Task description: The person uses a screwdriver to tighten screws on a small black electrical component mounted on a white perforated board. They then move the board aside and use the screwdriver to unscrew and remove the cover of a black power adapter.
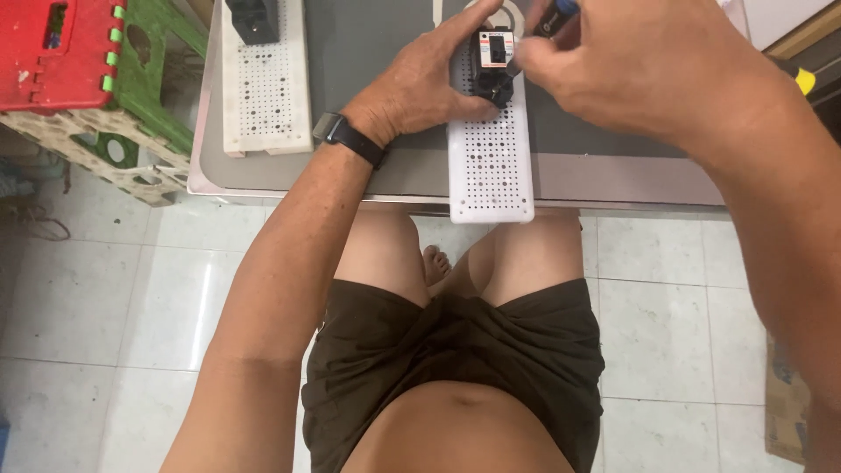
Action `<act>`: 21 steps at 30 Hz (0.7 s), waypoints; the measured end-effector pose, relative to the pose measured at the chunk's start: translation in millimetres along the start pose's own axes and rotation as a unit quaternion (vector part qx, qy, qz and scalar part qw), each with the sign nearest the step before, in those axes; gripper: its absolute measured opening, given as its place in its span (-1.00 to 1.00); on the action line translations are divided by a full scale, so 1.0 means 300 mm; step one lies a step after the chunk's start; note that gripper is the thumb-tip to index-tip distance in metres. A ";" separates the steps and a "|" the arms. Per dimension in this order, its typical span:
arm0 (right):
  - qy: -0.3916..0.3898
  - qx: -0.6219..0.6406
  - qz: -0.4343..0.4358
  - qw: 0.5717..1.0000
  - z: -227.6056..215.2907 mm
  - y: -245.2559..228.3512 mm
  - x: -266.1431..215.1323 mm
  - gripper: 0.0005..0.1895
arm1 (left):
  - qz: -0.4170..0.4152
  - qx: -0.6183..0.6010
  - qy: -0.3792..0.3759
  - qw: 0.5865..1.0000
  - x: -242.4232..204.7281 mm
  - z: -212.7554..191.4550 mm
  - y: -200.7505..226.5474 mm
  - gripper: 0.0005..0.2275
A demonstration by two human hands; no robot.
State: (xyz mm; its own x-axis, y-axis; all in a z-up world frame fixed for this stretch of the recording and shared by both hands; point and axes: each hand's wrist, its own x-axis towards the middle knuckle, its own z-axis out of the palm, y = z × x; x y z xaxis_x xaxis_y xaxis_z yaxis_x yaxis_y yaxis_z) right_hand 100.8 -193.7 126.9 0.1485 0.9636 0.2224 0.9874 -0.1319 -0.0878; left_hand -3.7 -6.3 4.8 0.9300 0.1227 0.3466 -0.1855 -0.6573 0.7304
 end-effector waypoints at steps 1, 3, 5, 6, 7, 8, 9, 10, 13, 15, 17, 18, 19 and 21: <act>0.002 0.001 0.003 1.000 0.026 0.031 -0.015 -0.97 | 0.001 0.001 -0.004 1.000 -0.001 0.001 -0.003 -0.18; 0.101 -0.160 -0.056 0.980 0.071 0.095 -0.045 -0.64 | 0.002 0.036 0.000 0.999 0.004 0.000 -0.007 -0.17; 0.091 -0.054 -0.045 0.993 0.018 0.035 -0.061 -0.80 | -0.004 0.019 0.001 1.000 0.008 -0.004 -0.002 -0.18; 0.079 0.055 -0.039 0.995 -0.007 0.004 -0.066 -0.87 | -0.013 0.001 0.005 1.000 0.009 -0.009 -0.001 -0.18; 0.082 0.054 -0.041 0.994 -0.003 0.001 -0.093 -0.87 | -0.011 0.003 0.006 1.000 0.011 -0.013 0.000 -0.18; 0.107 0.095 -0.019 0.990 0.003 -0.003 -0.119 -0.90 | -0.021 -0.017 0.005 1.000 0.012 -0.016 0.000 -0.19; 0.130 0.138 0.003 0.982 0.013 -0.009 -0.144 -0.93 | -0.034 -0.037 0.004 0.999 0.006 -0.021 0.000 -0.19; 0.131 0.139 0.000 0.982 0.033 -0.007 -0.167 -0.93 | -0.035 -0.034 0.005 0.999 0.003 -0.028 0.007 -0.19; 0.155 0.267 0.064 0.949 0.106 0.011 -0.250 -0.86 | -0.049 -0.041 -0.006 0.998 0.010 -0.033 0.021 -0.23; 0.214 0.347 0.175 0.896 0.165 0.032 -0.303 -0.91 | -0.072 -0.049 0.009 0.996 0.014 -0.034 0.021 -0.27; 0.257 0.398 0.265 0.840 0.214 0.057 -0.322 -0.90 | -0.088 -0.054 0.024 0.994 0.019 -0.037 0.042 -0.28; 0.290 0.444 0.351 0.772 0.240 0.069 -0.333 -0.89 | -0.106 -0.062 0.040 0.992 0.019 -0.037 0.052 -0.30; 0.295 0.446 0.351 0.769 0.248 0.089 -0.337 -0.89 | -0.104 -0.058 0.036 0.992 0.022 -0.029 0.033 -0.30; 0.314 0.461 0.357 0.749 0.263 0.135 -0.347 -0.89 | -0.077 -0.202 0.087 0.972 0.034 -0.010 -0.006 -0.31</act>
State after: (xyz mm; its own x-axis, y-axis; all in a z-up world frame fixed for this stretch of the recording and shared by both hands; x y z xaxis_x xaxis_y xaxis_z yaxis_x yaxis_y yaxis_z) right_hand 121.0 -281.1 23.5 0.9036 0.3859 0.1860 0.2280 -0.0655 -0.9715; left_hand 5.3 -1.7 8.6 0.8949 0.3442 0.2839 -0.1910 -0.2796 0.9409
